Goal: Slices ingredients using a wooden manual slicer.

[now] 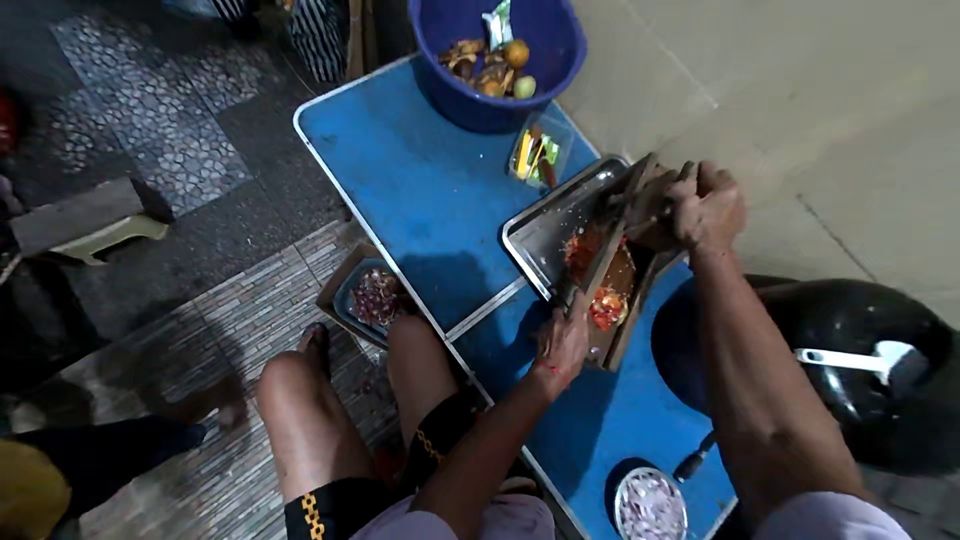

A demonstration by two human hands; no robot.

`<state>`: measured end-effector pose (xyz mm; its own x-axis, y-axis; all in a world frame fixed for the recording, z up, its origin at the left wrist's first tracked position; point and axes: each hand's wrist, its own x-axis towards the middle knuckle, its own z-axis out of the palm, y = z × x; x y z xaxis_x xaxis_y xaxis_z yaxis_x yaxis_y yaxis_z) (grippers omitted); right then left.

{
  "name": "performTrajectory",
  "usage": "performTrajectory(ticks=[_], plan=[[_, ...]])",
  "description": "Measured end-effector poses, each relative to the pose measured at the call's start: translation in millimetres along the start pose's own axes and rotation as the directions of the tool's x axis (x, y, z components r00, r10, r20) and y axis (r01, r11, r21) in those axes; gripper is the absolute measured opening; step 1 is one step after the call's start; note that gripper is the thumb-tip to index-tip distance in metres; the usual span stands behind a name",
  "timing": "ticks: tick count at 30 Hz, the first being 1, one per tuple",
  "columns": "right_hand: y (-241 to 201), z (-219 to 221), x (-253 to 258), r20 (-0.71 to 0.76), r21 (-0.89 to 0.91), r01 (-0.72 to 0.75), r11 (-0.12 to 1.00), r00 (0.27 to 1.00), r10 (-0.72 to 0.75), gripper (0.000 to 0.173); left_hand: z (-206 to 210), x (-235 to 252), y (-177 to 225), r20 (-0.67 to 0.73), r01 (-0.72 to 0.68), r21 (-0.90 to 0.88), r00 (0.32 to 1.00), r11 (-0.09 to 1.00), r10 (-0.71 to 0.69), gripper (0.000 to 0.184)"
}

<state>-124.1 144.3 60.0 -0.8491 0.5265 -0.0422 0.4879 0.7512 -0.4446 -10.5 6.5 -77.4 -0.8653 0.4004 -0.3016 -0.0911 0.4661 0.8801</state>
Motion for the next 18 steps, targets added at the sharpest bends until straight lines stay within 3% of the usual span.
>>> performTrajectory(ticks=[2,5,9,13,18], plan=[[47.0,19.0,3.1,-0.054,-0.039,0.091,0.995,0.994,-0.093,0.064,1.4,1.2,-0.2,-0.002,0.011,-0.001,1.000,1.000,-0.011,0.049],[65.0,30.0,-38.4,-0.069,-0.093,0.073,0.993,0.994,-0.079,0.068,3.2,-0.2,-1.1,0.027,0.006,-0.007,1.000,1.000,-0.005,0.051],[51.5,28.0,-15.4,-0.067,-0.043,0.037,0.998,0.997,-0.039,0.063,5.6,2.1,-4.2,0.009,0.002,0.010,1.000,1.000,-0.002,0.051],[-1.0,4.8,0.3,-0.009,0.012,-0.019,1.000,1.000,0.019,0.054,-0.1,0.2,0.9,0.049,0.039,0.000,0.998,0.999,-0.039,0.051],[53.6,22.3,-5.3,-0.053,-0.046,0.093,0.995,0.994,-0.095,0.065,4.0,0.6,-0.4,0.031,0.032,0.014,0.999,0.999,-0.033,0.053]])
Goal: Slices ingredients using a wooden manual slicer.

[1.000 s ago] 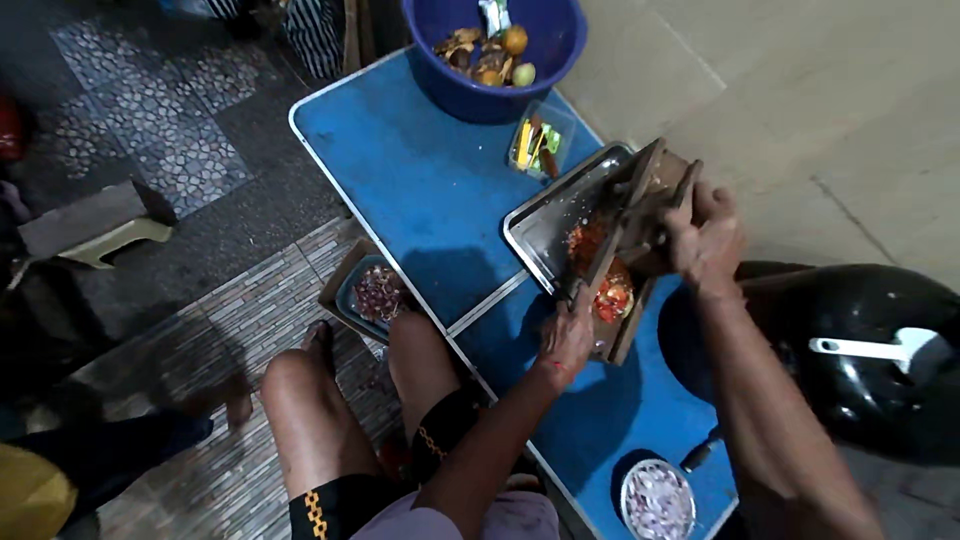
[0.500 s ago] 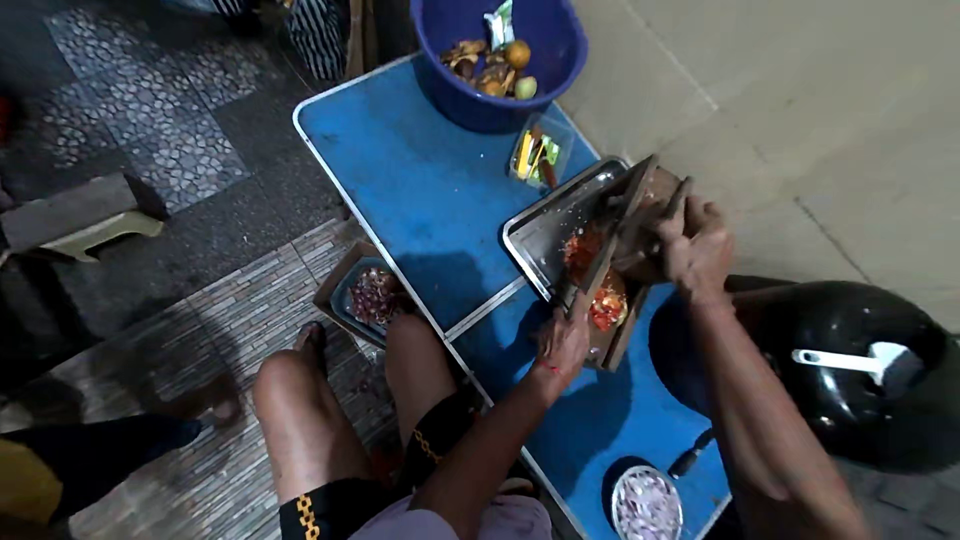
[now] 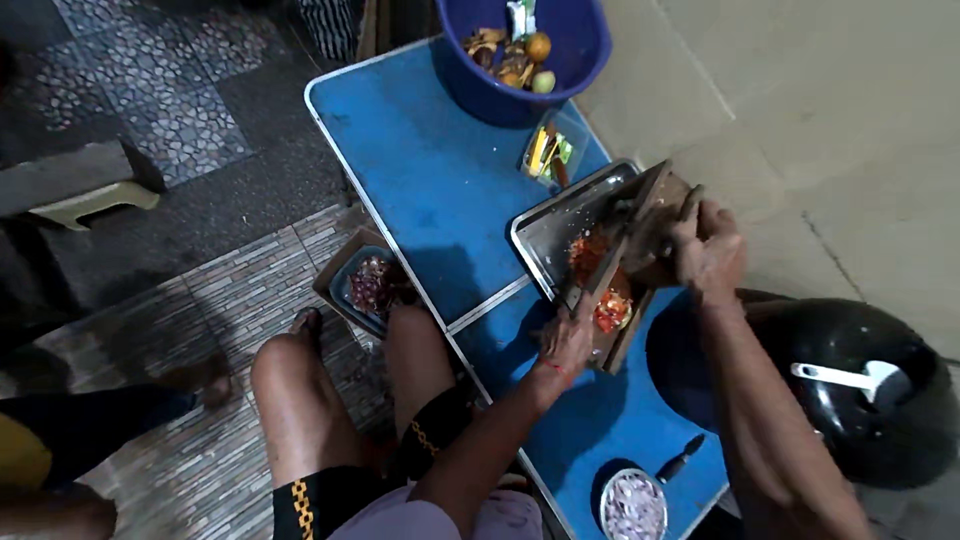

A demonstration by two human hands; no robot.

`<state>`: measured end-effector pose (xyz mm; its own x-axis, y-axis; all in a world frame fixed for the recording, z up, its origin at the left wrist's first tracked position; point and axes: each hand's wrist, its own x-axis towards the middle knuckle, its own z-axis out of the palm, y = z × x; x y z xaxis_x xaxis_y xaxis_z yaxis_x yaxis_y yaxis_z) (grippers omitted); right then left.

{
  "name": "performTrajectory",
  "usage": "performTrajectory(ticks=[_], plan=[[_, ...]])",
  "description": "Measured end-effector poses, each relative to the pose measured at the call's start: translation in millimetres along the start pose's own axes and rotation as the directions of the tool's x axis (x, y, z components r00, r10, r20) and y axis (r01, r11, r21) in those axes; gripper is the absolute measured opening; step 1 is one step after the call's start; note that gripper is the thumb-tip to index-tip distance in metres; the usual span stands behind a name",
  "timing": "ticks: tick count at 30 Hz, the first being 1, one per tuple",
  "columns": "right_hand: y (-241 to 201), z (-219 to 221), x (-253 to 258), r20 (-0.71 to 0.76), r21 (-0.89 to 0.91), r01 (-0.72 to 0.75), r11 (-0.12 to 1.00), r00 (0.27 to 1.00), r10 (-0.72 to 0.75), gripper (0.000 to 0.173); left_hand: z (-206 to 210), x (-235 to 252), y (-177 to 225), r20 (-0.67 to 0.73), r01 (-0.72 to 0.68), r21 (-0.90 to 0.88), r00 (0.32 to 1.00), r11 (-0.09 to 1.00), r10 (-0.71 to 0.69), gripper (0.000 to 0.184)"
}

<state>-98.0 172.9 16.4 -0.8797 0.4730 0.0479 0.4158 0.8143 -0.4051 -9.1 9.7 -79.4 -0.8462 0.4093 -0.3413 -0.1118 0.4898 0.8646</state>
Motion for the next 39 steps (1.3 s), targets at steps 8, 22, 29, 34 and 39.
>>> performTrajectory(ticks=[8,22,29,34,39], plan=[[-18.5,-4.3,0.6,0.022,0.021,-0.078,0.997,0.997,0.078,0.057,1.1,-2.7,-0.7,0.003,-0.008,0.003,1.000,1.000,0.008,0.052],[-0.2,7.4,-16.4,0.007,0.040,-0.076,0.996,0.997,0.076,0.063,-2.2,-0.9,-2.7,-0.002,-0.021,-0.018,1.000,1.000,0.021,0.052],[-34.3,-12.8,21.8,0.062,0.028,-0.090,0.996,0.994,0.089,0.057,-0.3,-0.2,-2.0,-0.013,-0.009,0.003,1.000,1.000,0.009,0.054],[2.1,5.1,-32.8,0.019,-0.043,-0.043,0.998,0.999,0.044,0.069,-0.7,-0.3,-1.6,-0.024,-0.040,-0.026,0.999,0.999,0.039,0.052],[-10.9,5.1,-9.5,0.016,0.006,-0.082,0.997,0.997,0.082,0.061,-0.6,-0.3,-5.1,0.006,-0.035,-0.001,0.999,0.999,0.035,0.053]])
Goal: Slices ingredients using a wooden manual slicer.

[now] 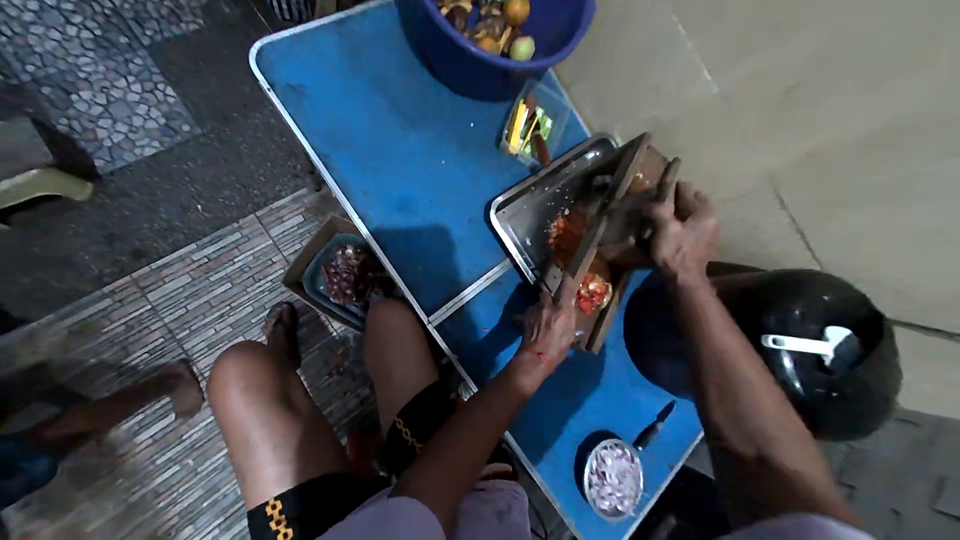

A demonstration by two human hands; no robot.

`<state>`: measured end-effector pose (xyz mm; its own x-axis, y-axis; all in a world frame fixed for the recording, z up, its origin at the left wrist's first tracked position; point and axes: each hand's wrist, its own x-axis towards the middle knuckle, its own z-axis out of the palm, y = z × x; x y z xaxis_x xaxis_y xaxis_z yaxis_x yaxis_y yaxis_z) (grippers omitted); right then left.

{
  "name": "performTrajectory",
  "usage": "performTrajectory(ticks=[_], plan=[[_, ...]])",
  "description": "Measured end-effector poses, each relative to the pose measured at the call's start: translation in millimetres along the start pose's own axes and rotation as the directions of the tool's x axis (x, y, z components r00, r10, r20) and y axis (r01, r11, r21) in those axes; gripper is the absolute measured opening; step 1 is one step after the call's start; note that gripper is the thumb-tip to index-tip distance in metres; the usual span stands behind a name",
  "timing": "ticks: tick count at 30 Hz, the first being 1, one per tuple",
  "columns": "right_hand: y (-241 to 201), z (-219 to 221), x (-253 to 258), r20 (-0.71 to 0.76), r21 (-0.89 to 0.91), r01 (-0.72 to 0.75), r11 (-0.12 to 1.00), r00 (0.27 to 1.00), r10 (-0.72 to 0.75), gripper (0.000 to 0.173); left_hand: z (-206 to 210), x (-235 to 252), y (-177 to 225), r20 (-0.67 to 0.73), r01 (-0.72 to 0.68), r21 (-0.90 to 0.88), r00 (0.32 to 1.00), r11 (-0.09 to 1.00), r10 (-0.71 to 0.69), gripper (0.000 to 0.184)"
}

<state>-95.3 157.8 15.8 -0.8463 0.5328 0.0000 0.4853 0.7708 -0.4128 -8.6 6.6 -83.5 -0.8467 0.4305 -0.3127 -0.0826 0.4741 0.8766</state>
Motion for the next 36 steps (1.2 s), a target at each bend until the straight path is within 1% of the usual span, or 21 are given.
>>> performTrajectory(ticks=[3,4,5,7,8,9,11,12,14,15,17,19,20,22,24,26,28,30,32,34,36], plan=[[-70.2,-32.0,-4.6,0.115,0.007,-0.057,0.998,0.992,0.055,0.050,-0.2,2.8,2.1,0.000,0.014,0.020,1.000,1.000,-0.014,0.052],[-77.3,-35.4,-4.1,0.128,-0.002,-0.063,0.998,0.990,0.063,0.051,-1.1,3.3,2.5,-0.001,0.018,0.024,1.000,1.000,-0.018,0.052],[-65.9,-32.2,1.2,0.120,-0.003,-0.047,0.999,0.992,0.047,0.052,-0.7,2.3,2.9,0.002,0.022,0.023,1.000,1.000,-0.022,0.052],[-19.7,-16.9,12.1,0.082,0.012,0.028,1.000,0.996,-0.029,0.057,-0.2,2.2,2.7,0.010,0.028,0.033,1.000,0.999,-0.028,0.053],[-4.1,-9.7,10.2,0.057,0.009,0.065,0.998,0.996,-0.065,0.060,-0.1,4.5,2.9,-0.006,0.021,0.032,1.000,0.999,-0.021,0.053],[4.5,-5.3,0.6,0.039,-0.009,0.075,0.997,0.996,-0.075,0.062,1.3,5.6,3.0,-0.017,0.016,0.018,1.000,1.000,-0.016,0.052],[12.5,0.6,-24.8,0.009,-0.052,0.042,0.998,0.999,-0.042,0.068,3.1,3.5,2.7,-0.029,0.012,-0.003,1.000,1.000,-0.012,0.052],[12.1,2.9,-26.5,-0.008,-0.048,0.030,0.998,1.000,-0.030,0.067,2.2,3.2,2.7,-0.034,0.007,-0.009,0.999,1.000,-0.008,0.052],[4.4,4.2,-9.1,-0.020,0.006,0.018,1.000,1.000,-0.018,0.061,-2.1,3.1,2.5,-0.024,0.009,0.004,1.000,1.000,-0.009,0.053],[-5.2,2.0,-0.3,-0.011,0.029,0.011,1.000,1.000,-0.010,0.057,-3.2,1.7,2.5,-0.005,0.018,0.011,1.000,1.000,-0.018,0.054],[-38.9,-12.8,6.8,0.043,0.036,-0.046,0.998,0.998,0.044,0.054,-2.8,0.6,3.1,0.008,0.024,0.007,1.000,1.000,-0.024,0.053],[-55.1,-19.1,17.5,0.041,0.026,-0.049,0.998,0.998,0.048,0.051,-3.7,1.5,3.0,-0.002,0.018,0.003,1.000,1.000,-0.018,0.054],[-47.6,-18.6,23.8,0.045,0.028,-0.028,0.999,0.999,0.027,0.052,-3.5,1.2,3.2,-0.008,0.016,0.009,1.000,1.000,-0.016,0.055],[-12.2,-9.0,32.7,0.026,0.032,0.043,0.999,0.999,-0.044,0.058,-3.5,-0.3,2.6,-0.013,0.014,0.018,1.000,1.000,-0.013,0.057],[7.2,-2.3,13.2,0.006,0.010,0.066,0.998,0.998,-0.066,0.063,-5.6,1.1,3.6,-0.007,0.006,-0.001,1.000,1.000,-0.006,0.056],[13.6,1.1,-17.7,0.000,-0.037,0.043,0.998,0.999,-0.043,0.068,-1.8,2.3,2.5,-0.016,-0.008,-0.035,1.000,0.999,0.007,0.053],[14.4,4.3,-25.1,-0.017,-0.038,0.027,0.999,0.999,-0.028,0.069,1.3,2.4,0.4,-0.041,-0.019,-0.034,0.999,0.999,0.017,0.052],[13.6,5.6,1.2,-0.016,-0.010,0.056,0.998,0.998,-0.057,0.064,1.4,3.2,0.1,-0.057,-0.011,-0.011,0.998,1.000,0.010,0.050],[-2.3,-2.3,24.7,0.013,0.012,0.030,0.999,0.999,-0.030,0.060,1.5,1.4,1.7,-0.025,0.016,0.014,1.000,1.000,-0.016,0.051],[-31.1,-12.6,37.8,0.038,0.014,-0.029,0.999,0.999,0.029,0.057,-4.0,3.8,3.6,-0.019,0.017,0.017,1.000,1.000,-0.017,0.051],[-27.4,-12.6,41.0,0.029,0.008,0.000,1.000,1.000,0.000,0.056,-5.4,3.3,4.4,-0.007,0.026,0.019,1.000,0.999,-0.026,0.052]])
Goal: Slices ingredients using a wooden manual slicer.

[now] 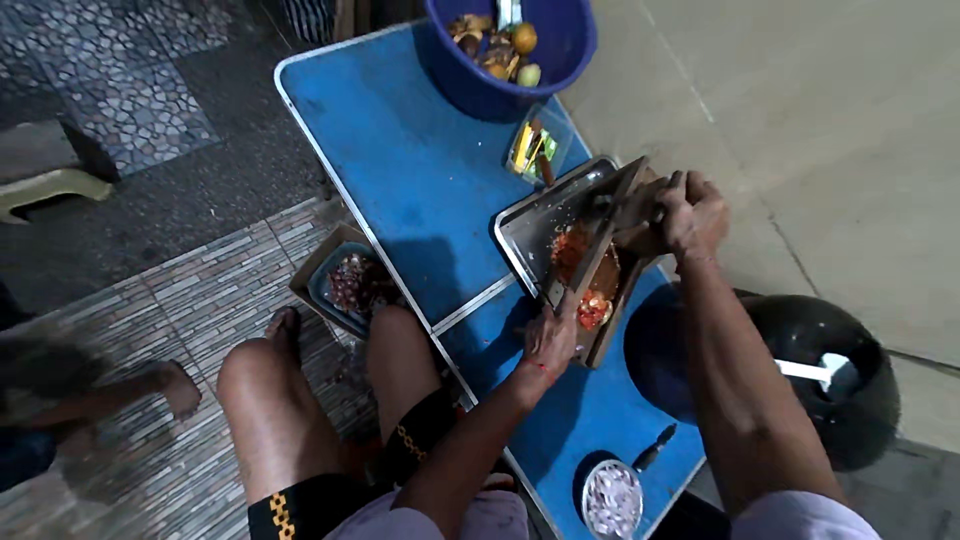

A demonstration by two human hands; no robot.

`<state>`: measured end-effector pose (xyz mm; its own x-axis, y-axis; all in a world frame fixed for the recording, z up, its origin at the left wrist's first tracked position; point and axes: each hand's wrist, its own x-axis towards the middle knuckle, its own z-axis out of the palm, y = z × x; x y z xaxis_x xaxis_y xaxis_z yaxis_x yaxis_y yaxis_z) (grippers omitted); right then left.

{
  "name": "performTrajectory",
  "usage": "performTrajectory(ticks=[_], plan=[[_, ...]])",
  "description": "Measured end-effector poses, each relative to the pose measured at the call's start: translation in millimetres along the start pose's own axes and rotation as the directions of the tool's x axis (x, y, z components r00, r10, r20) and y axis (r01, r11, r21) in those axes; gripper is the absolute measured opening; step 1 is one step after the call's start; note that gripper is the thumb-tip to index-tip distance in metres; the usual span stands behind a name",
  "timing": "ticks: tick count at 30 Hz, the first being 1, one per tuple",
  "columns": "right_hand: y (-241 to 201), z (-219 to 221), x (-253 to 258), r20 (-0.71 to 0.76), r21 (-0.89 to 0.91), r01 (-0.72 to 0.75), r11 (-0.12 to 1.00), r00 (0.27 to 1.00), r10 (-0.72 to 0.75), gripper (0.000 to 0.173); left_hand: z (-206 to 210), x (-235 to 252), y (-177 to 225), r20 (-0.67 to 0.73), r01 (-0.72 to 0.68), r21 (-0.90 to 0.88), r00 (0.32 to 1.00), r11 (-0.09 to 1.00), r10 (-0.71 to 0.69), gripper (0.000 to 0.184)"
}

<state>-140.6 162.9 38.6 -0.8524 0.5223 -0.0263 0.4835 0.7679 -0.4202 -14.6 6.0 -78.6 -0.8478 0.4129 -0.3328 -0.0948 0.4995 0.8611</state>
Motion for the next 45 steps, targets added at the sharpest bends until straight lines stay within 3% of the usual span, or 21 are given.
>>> performTrajectory(ticks=[7,15,19,22,26,30,32,35,39,42,45], plan=[[42.4,19.9,-77.2,-0.013,-0.109,0.055,0.993,0.998,-0.057,0.073,4.4,-1.7,-2.6,-0.034,-0.047,-0.031,0.998,0.998,0.046,0.053],[14.8,10.8,-5.1,-0.076,-0.012,0.037,0.999,0.996,-0.037,0.065,-1.3,2.4,0.3,0.034,0.008,0.007,0.999,1.000,-0.009,0.056],[36.2,13.1,-38.2,-0.042,-0.072,0.176,0.982,0.983,-0.179,0.067,-2.6,1.2,1.8,-0.003,-0.013,0.013,1.000,1.000,0.013,0.053],[51.6,22.8,-81.6,-0.045,-0.166,0.164,0.972,0.984,-0.173,0.076,4.3,-0.7,-1.2,0.001,-0.025,-0.012,1.000,1.000,0.025,0.054],[49.3,22.8,-46.4,-0.066,-0.128,0.166,0.978,0.982,-0.175,0.071,0.9,-1.5,-0.9,0.022,-0.014,-0.016,1.000,1.000,0.015,0.055],[-11.7,-1.7,-15.8,-0.004,-0.006,0.019,1.000,1.000,-0.019,0.060,3.1,1.5,-2.8,-0.009,-0.037,-0.003,0.999,0.999,0.037,0.053],[-6.4,-1.9,-10.9,0.003,-0.013,0.050,0.999,0.999,-0.050,0.060,3.6,0.7,-2.0,-0.012,-0.025,0.007,1.000,1.000,0.025,0.052],[36.6,14.4,-28.9,-0.036,-0.039,0.134,0.990,0.990,-0.135,0.066,1.2,1.8,-0.1,0.004,-0.014,0.005,1.000,1.000,0.014,0.052],[46.4,24.5,-73.7,-0.048,-0.094,0.080,0.992,0.995,-0.085,0.069,3.9,2.4,-2.7,0.023,-0.015,-0.023,1.000,1.000,0.015,0.054],[36.9,21.7,-40.3,-0.050,-0.064,0.057,0.996,0.997,-0.060,0.065,8.7,1.9,-4.9,-0.020,-0.020,-0.038,1.000,0.999,0.019,0.053],[-5.2,0.7,-24.7,0.014,-0.020,0.014,1.000,1.000,-0.013,0.059,2.8,2.5,-1.4,-0.009,-0.020,-0.033,1.000,0.999,0.020,0.052]])
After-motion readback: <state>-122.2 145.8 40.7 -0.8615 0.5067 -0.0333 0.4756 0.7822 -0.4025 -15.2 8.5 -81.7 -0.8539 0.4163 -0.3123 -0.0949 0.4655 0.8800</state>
